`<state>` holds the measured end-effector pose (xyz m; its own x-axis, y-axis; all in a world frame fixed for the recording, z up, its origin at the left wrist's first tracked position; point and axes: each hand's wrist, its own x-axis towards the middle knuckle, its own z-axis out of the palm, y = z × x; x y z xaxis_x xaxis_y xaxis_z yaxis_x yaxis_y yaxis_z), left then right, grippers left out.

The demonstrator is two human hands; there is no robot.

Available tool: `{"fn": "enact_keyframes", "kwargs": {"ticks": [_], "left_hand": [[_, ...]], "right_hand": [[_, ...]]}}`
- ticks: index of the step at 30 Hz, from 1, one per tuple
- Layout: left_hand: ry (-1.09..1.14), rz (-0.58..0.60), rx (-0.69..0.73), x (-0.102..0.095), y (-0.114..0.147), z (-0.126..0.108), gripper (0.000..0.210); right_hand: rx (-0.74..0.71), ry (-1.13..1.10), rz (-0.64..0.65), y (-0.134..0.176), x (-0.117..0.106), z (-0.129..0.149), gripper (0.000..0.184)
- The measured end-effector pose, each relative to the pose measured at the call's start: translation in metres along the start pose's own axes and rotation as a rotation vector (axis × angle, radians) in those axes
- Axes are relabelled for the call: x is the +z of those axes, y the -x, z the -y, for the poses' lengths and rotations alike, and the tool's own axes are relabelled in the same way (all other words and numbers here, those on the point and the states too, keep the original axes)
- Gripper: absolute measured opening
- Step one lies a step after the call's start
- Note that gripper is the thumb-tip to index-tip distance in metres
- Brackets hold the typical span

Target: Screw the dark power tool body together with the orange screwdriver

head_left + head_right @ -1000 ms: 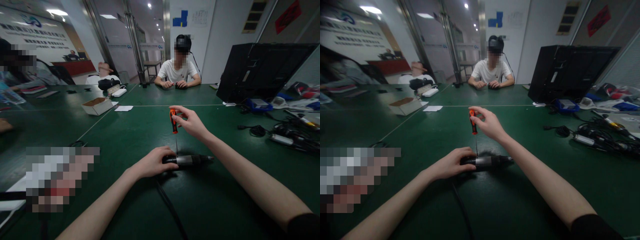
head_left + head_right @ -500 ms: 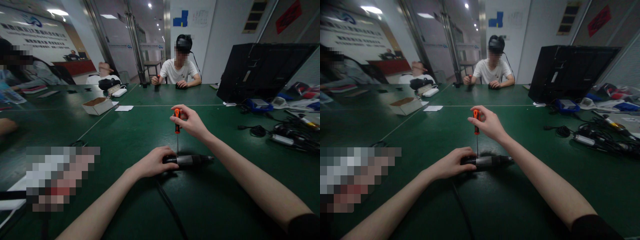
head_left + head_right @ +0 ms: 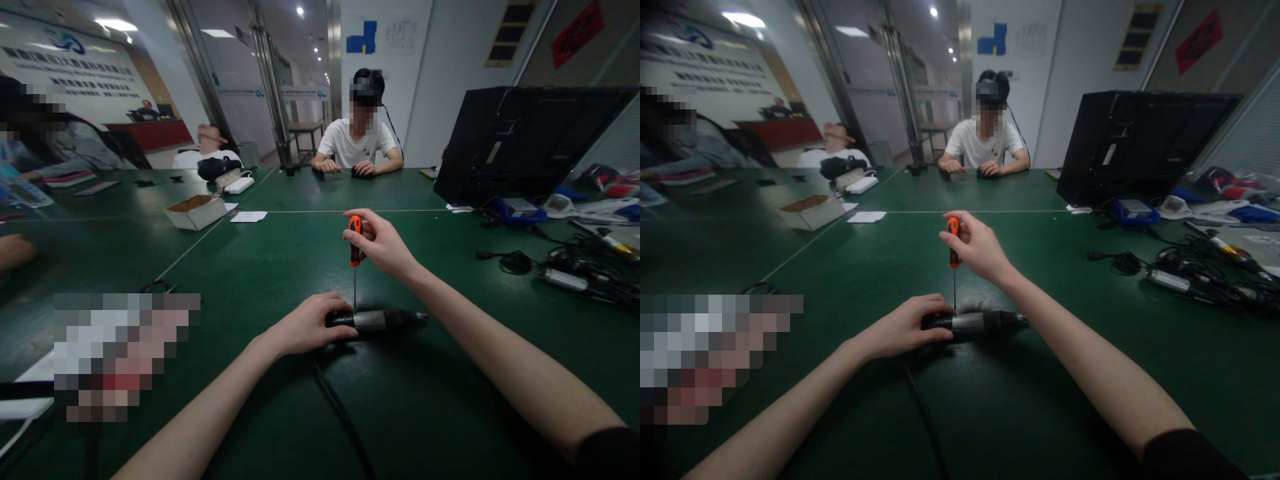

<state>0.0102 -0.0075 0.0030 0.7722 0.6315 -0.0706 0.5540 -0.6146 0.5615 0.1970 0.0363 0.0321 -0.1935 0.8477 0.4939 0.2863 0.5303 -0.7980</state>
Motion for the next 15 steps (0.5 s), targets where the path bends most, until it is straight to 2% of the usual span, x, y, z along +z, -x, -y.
{"fn": "enact_keyframes", "kwargs": {"ticks": [6,9,12,15], "left_hand": [[0.009,0.003,-0.004,0.0,0.0,0.0,0.034],[0.017,0.004,-0.004,0.0,0.0,0.0,0.033],[0.025,0.006,-0.013,-0.001,0.001,-0.002,0.034],[0.025,0.017,-0.028,-0.002,0.001,-0.003,0.034]], "right_hand": [[-0.006,0.159,-0.013,0.001,-0.005,0.008,0.026],[0.007,0.292,0.032,0.003,-0.008,0.019,0.023],[0.022,0.408,0.226,0.006,-0.011,0.025,0.015],[0.06,0.484,0.553,0.01,-0.013,0.023,0.012]]}}
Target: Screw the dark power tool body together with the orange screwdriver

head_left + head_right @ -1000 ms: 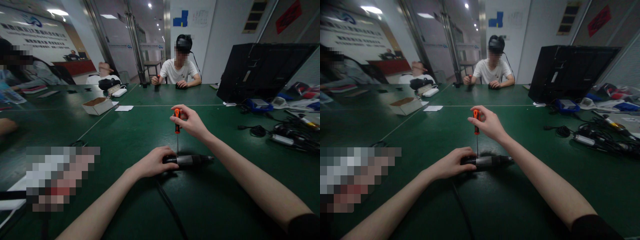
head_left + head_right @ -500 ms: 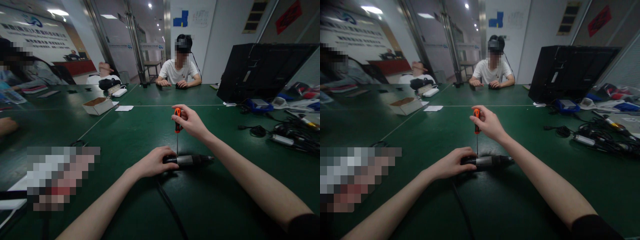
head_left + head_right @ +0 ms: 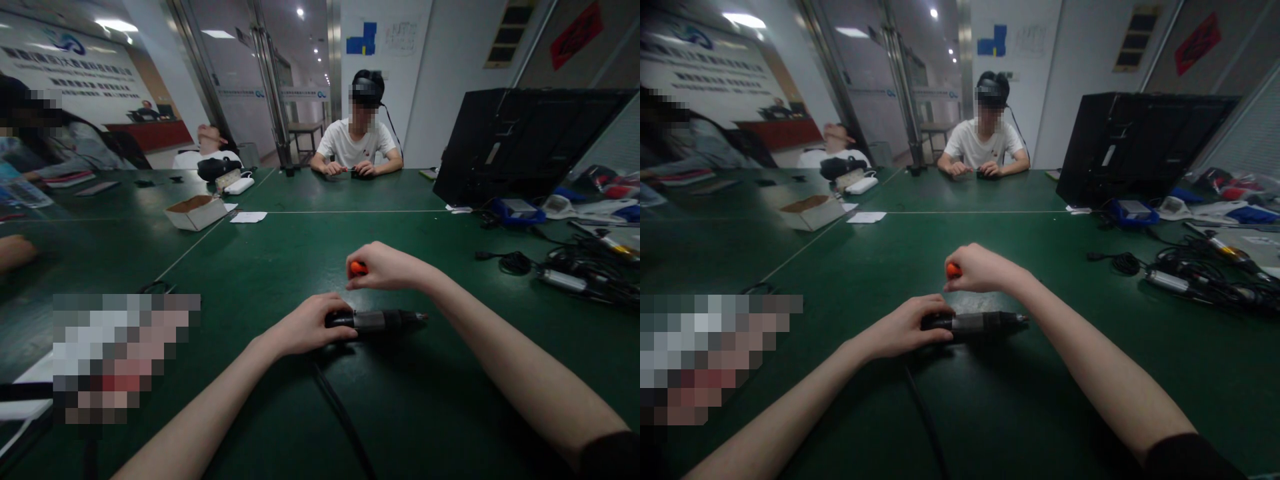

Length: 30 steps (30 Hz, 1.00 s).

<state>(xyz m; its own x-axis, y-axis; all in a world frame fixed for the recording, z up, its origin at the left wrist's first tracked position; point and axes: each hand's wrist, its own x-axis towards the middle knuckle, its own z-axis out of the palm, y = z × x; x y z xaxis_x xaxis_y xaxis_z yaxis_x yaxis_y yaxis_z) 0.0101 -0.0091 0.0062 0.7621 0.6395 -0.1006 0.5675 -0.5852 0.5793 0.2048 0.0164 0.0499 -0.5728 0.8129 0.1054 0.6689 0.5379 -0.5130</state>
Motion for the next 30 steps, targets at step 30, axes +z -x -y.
{"fn": "enact_keyframes", "kwargs": {"ticks": [30], "left_hand": [[-0.004,0.006,0.003,0.001,0.0,0.003,0.04]], "right_hand": [[0.115,0.251,0.483,-0.002,0.012,-0.006,0.021]]}}
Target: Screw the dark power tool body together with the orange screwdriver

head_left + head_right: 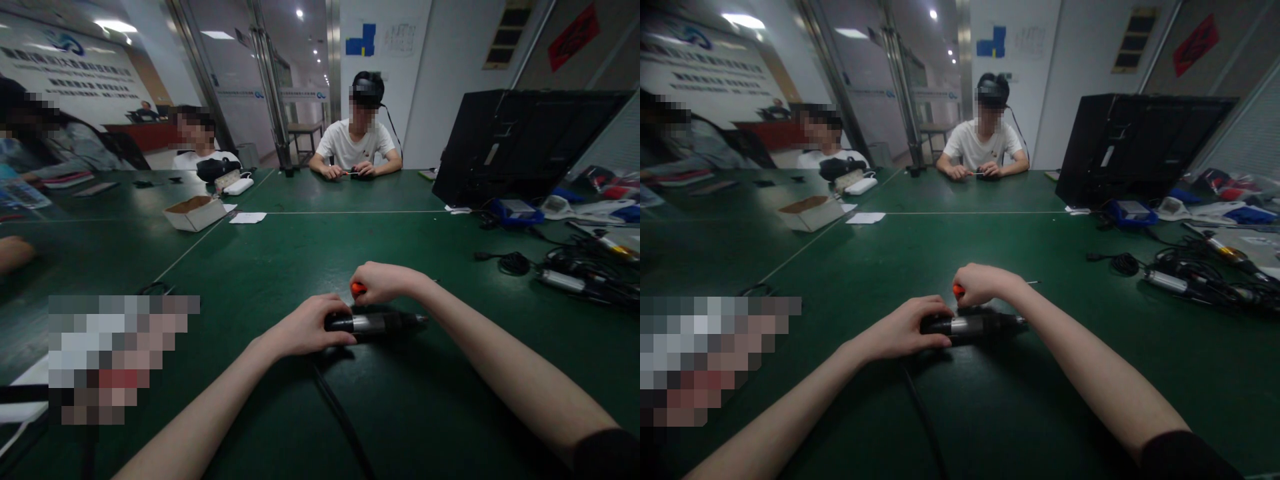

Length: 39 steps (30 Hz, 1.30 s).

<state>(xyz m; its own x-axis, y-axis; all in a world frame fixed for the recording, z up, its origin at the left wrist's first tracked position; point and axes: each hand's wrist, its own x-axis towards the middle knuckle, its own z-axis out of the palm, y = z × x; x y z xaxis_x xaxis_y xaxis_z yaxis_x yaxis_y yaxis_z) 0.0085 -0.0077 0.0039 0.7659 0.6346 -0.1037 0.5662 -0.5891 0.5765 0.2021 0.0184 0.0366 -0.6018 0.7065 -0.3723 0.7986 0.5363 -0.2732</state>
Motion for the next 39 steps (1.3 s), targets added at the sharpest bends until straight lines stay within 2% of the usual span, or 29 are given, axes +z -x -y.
{"fn": "enact_keyframes", "kwargs": {"ticks": [3,6,11,15,21,28,32,35,39], "left_hand": [[0.004,0.001,0.01,-0.001,0.0,0.0,0.041],[0.003,-0.003,0.011,-0.002,0.001,0.0,0.04],[0.019,0.043,-0.008,-0.006,0.004,-0.001,0.045],[0.036,0.088,0.004,-0.011,0.005,-0.001,0.046],[0.054,0.118,0.052,-0.012,0.005,0.004,0.048],[0.082,0.127,0.054,-0.01,0.006,0.005,0.049],[0.133,0.085,0.047,-0.01,0.007,0.006,0.039],[0.165,0.022,0.022,-0.009,0.005,0.007,0.031],[0.141,-0.069,-0.024,-0.006,0.002,0.01,0.029]], "right_hand": [[0.053,0.021,0.08,-0.002,0.002,-0.001,0.03],[0.09,0.032,0.102,-0.002,0.001,-0.004,0.033],[0.139,0.036,-0.018,0.014,-0.004,-0.012,0.027],[0.116,-0.001,-0.115,0.038,0.001,-0.009,0.025],[0.056,-0.045,-0.176,0.063,0.033,0.008,0.03],[0.209,0.0,-0.322,0.075,0.066,0.028,0.025],[0.305,0.022,-0.359,0.095,0.086,0.037,0.024],[0.413,0.017,-0.397,0.125,0.108,0.028,0.031],[0.572,-0.01,-0.526,0.18,0.142,-0.013,0.04]]}}
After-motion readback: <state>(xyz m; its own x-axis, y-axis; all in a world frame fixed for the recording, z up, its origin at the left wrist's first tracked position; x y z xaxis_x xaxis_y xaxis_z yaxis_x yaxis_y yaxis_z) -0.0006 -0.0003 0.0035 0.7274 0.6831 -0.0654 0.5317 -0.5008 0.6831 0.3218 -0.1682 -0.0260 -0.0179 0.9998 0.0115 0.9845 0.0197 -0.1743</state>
